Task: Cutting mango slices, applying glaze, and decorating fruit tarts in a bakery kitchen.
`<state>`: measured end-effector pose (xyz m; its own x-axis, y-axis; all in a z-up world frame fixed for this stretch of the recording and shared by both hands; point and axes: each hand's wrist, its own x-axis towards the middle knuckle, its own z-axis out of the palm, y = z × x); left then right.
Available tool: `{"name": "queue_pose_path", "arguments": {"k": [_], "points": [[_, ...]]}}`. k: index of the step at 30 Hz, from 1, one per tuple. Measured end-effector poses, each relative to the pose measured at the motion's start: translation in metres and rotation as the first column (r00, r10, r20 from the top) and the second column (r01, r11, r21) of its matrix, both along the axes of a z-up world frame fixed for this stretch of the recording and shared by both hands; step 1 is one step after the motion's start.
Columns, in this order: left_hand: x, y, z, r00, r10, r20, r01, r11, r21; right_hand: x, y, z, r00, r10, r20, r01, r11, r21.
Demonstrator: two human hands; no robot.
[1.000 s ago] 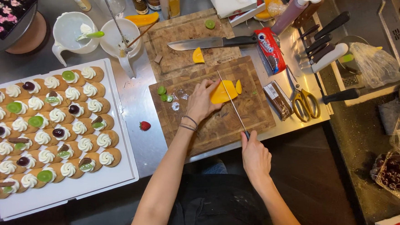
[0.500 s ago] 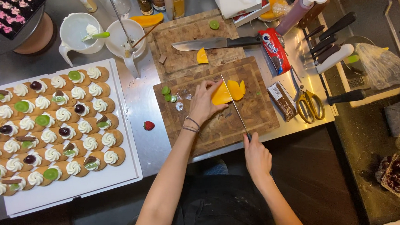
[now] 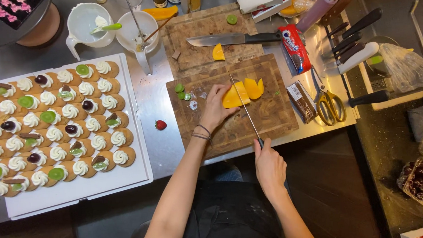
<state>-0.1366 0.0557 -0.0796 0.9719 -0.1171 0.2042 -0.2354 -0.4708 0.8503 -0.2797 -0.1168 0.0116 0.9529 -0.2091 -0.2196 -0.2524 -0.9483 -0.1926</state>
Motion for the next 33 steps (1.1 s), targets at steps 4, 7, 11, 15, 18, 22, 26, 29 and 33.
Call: {"name": "queue_pose_path", "arguments": {"k": [4,7,11,15,18,22,26,29,33], "points": [[0.0,-0.001,-0.001,1.0,0.006,-0.016,-0.006,1.0,-0.008,-0.004,0.001,0.0,1.0,-0.004,-0.017,0.004,1.0,0.001],[-0.001,0.0,0.001,1.0,0.009,-0.003,-0.009,1.0,-0.001,-0.006,0.003,-0.002,1.0,0.018,-0.014,-0.018,1.0,-0.006],[0.001,0.002,0.003,1.0,-0.007,-0.018,0.007,1.0,0.013,-0.001,0.007,-0.009,1.0,0.017,0.006,-0.017,0.999,-0.039],[0.006,0.006,-0.013,0.998,-0.063,-0.01,0.063,0.998,0.017,0.018,0.008,-0.043,0.996,0.043,0.077,-0.041,0.999,-0.03],[0.008,0.009,-0.008,0.996,-0.073,-0.053,0.074,0.997,0.014,0.019,0.008,-0.059,0.993,0.043,0.108,-0.04,0.999,-0.026],[0.014,0.013,-0.002,0.99,-0.076,-0.122,0.078,0.997,0.007,-0.006,-0.005,-0.057,0.992,0.054,0.115,-0.051,0.998,-0.027],[0.005,0.012,0.032,0.99,0.016,-0.139,0.005,0.988,0.152,-0.013,-0.016,-0.05,0.999,0.031,0.009,-0.031,0.999,0.009],[-0.005,0.016,0.037,0.994,0.06,-0.087,-0.04,0.977,0.211,-0.008,-0.002,-0.028,0.998,0.017,0.057,-0.022,0.995,0.094],[-0.014,0.022,0.007,0.993,0.038,-0.109,-0.051,0.991,-0.126,-0.005,0.016,-0.011,1.0,0.009,0.01,-0.009,0.997,0.077]]}}
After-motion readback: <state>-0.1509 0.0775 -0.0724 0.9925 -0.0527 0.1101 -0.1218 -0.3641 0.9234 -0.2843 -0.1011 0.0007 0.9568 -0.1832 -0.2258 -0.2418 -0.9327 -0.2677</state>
